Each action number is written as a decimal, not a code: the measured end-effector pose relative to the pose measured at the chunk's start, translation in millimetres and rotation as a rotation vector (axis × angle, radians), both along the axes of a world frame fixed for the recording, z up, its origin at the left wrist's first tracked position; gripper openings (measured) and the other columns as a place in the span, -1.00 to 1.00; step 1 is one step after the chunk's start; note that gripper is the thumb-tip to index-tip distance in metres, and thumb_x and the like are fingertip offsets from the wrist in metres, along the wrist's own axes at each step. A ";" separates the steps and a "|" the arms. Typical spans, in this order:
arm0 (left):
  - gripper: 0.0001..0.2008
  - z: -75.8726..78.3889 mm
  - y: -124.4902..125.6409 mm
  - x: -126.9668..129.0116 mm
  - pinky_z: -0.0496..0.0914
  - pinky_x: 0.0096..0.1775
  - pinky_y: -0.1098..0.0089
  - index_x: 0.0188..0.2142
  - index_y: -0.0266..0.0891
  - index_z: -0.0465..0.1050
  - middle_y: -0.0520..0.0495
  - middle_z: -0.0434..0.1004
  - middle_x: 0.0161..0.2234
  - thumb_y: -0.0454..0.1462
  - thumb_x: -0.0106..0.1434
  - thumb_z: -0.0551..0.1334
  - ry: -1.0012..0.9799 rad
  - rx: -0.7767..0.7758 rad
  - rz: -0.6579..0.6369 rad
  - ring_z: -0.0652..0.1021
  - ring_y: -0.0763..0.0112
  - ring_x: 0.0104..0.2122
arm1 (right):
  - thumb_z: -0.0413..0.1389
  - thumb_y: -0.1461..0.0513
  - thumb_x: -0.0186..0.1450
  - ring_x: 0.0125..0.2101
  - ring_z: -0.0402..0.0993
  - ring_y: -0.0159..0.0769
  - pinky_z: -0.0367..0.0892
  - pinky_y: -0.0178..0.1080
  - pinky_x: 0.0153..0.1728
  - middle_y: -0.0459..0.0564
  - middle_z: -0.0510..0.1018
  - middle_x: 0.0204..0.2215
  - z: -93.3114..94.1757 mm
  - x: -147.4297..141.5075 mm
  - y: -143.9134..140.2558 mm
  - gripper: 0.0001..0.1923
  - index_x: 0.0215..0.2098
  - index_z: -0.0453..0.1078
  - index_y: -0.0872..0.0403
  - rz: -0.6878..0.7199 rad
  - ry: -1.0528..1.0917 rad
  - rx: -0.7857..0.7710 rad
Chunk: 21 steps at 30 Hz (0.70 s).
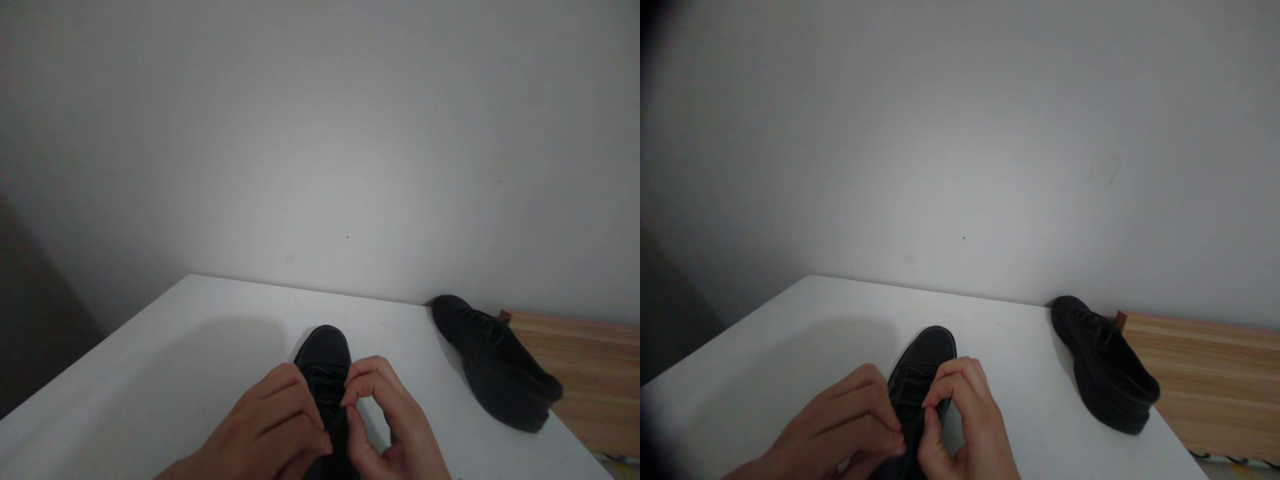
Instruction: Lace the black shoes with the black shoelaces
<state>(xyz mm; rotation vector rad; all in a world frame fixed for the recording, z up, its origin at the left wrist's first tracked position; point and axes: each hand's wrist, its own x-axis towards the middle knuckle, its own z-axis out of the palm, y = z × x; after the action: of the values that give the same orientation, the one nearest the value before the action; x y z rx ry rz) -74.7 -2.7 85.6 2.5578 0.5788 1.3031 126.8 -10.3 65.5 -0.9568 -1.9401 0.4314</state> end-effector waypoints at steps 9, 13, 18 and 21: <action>-0.66 8.2 0.7 -3.5 0.40 -0.32 0.37 -0.36 -0.22 0.38 -0.09 0.55 -0.42 -0.33 0.51 -0.05 0.186 -0.053 -0.106 0.47 0.33 -0.36 | -0.03 0.51 0.19 -0.24 0.38 -0.37 0.30 -0.36 -0.24 -0.14 0.35 -0.28 -7.3 -2.7 -1.7 -0.68 -0.25 0.24 -0.03 -0.018 0.066 0.018; -0.64 8.7 -0.1 -2.1 0.41 -0.30 0.35 -0.39 -0.21 0.35 -0.10 0.54 -0.43 -0.34 0.51 -0.08 0.209 -0.060 -0.125 0.48 0.31 -0.36 | -0.05 0.49 0.20 -0.25 0.38 -0.37 0.30 -0.35 -0.23 -0.15 0.36 -0.29 -9.6 -5.6 -3.5 -0.70 -0.27 0.23 -0.03 -0.058 0.115 0.005; -0.70 6.4 -1.3 -0.3 0.42 -0.29 0.34 -0.38 -0.18 0.37 -0.07 0.55 -0.44 -0.36 0.48 0.01 0.178 -0.091 -0.134 0.50 0.31 -0.37 | -0.02 0.49 0.22 -0.26 0.43 -0.35 0.37 -0.35 -0.26 -0.13 0.40 -0.30 -5.0 -1.0 -0.4 -0.71 -0.27 0.27 -0.03 -0.008 0.064 -0.030; -0.85 5.7 -2.2 -1.1 0.42 -0.24 0.33 -0.26 -0.14 0.41 -0.04 0.55 -0.40 -0.27 0.46 0.11 0.053 -0.119 -0.074 0.51 0.31 -0.33 | 0.02 0.47 0.25 -0.24 0.48 -0.33 0.42 -0.33 -0.24 -0.09 0.44 -0.27 2.0 6.6 3.8 -0.73 -0.23 0.33 -0.03 0.010 0.043 -0.004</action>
<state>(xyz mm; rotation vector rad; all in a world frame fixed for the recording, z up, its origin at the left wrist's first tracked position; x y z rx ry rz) -75.8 -4.9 91.3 2.4978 0.5491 1.1448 133.4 -6.5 67.4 -0.9335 -1.9067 0.4586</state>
